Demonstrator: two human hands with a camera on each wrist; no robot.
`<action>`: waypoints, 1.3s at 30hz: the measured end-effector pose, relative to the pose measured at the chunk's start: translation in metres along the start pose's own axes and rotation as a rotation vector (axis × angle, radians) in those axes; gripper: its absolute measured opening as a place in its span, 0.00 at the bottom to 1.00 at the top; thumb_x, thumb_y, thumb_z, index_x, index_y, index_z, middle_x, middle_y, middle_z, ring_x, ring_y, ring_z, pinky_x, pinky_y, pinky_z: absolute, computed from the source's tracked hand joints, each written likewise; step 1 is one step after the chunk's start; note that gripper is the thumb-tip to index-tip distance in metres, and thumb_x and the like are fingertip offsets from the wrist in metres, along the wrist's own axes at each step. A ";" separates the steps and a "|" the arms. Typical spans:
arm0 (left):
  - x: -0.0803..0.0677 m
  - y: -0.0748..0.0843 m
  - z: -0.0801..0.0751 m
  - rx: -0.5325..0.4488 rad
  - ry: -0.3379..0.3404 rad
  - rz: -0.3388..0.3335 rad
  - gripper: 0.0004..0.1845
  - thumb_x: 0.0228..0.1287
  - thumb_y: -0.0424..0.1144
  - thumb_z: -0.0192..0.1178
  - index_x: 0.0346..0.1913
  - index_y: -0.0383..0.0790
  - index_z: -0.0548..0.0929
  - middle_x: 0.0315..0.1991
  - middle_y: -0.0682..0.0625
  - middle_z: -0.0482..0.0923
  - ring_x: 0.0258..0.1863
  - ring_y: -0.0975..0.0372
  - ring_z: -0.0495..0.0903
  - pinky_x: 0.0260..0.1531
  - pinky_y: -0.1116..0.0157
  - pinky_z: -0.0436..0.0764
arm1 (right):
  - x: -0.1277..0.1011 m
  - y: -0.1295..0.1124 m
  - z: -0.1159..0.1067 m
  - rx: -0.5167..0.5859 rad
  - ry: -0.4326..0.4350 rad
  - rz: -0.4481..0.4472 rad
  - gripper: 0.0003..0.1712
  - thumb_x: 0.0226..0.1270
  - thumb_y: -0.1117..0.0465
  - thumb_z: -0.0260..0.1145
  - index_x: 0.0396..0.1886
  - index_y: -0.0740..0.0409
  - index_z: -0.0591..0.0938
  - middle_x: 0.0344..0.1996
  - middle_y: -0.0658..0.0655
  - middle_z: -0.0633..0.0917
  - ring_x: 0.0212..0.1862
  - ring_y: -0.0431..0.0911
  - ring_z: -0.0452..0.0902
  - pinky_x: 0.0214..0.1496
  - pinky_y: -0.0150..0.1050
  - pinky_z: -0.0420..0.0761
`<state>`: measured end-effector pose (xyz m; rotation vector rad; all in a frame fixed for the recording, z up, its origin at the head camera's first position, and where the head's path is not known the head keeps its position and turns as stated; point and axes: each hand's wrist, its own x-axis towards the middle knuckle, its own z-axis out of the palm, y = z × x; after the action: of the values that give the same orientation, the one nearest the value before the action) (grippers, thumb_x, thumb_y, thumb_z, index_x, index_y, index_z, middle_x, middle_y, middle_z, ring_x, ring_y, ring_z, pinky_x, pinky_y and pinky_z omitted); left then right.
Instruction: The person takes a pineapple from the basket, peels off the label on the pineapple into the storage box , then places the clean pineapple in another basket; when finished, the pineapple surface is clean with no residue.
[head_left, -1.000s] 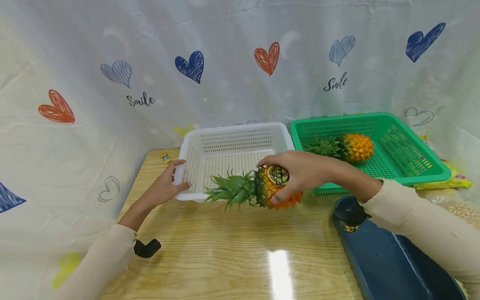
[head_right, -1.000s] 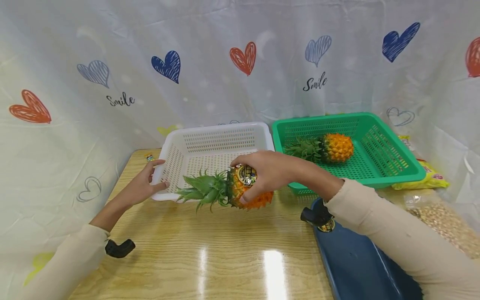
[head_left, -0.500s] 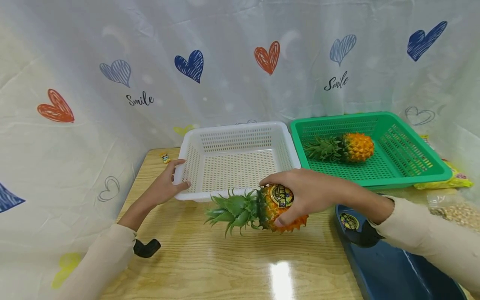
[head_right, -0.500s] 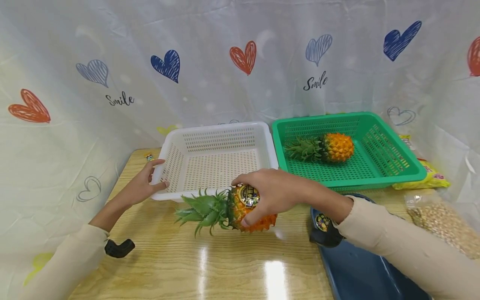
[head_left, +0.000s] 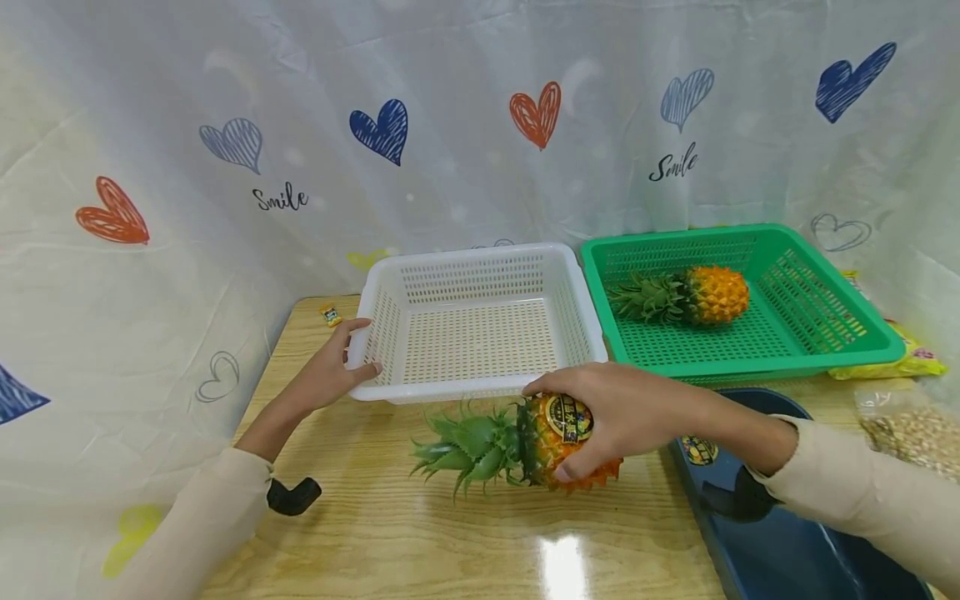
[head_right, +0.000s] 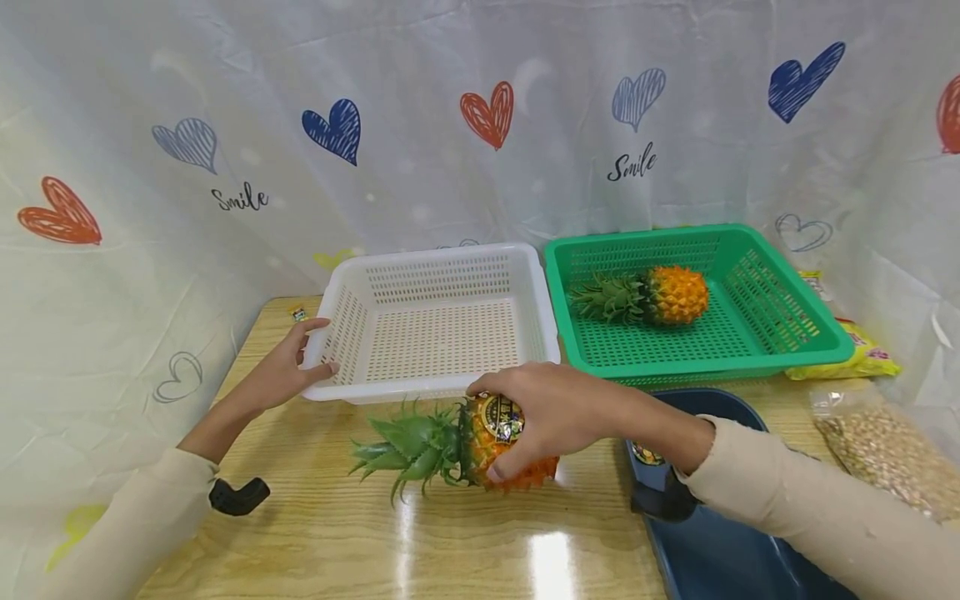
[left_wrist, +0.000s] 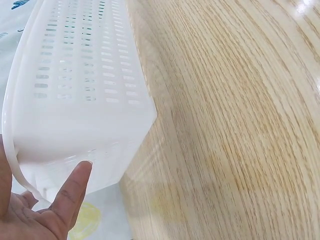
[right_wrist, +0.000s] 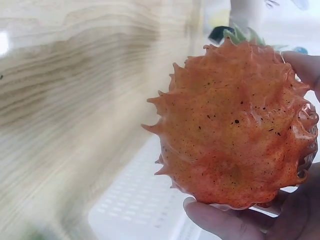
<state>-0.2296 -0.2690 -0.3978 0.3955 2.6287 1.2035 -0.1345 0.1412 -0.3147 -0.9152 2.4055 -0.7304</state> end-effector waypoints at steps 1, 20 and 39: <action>0.000 0.000 0.000 -0.001 -0.002 0.001 0.43 0.71 0.38 0.60 0.79 0.38 0.46 0.65 0.30 0.67 0.56 0.40 0.77 0.41 0.58 0.83 | 0.000 0.001 0.001 0.004 -0.001 0.000 0.48 0.54 0.37 0.74 0.73 0.47 0.70 0.49 0.42 0.81 0.40 0.33 0.81 0.37 0.35 0.82; 0.000 0.000 0.000 -0.028 -0.010 -0.007 0.43 0.71 0.38 0.60 0.79 0.39 0.46 0.65 0.31 0.67 0.57 0.41 0.77 0.42 0.58 0.82 | 0.006 0.021 0.034 -0.022 -0.001 -0.013 0.50 0.49 0.35 0.77 0.71 0.45 0.72 0.51 0.46 0.81 0.40 0.34 0.79 0.36 0.33 0.81; -0.001 0.002 0.000 -0.048 -0.014 -0.022 0.43 0.72 0.39 0.60 0.79 0.40 0.46 0.67 0.31 0.65 0.59 0.39 0.76 0.44 0.57 0.82 | 0.014 0.042 0.051 -0.056 0.005 0.074 0.51 0.45 0.37 0.81 0.70 0.48 0.73 0.46 0.47 0.81 0.40 0.39 0.77 0.34 0.36 0.78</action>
<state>-0.2285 -0.2683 -0.3959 0.3641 2.5809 1.2494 -0.1337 0.1422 -0.3818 -0.8421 2.4608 -0.6414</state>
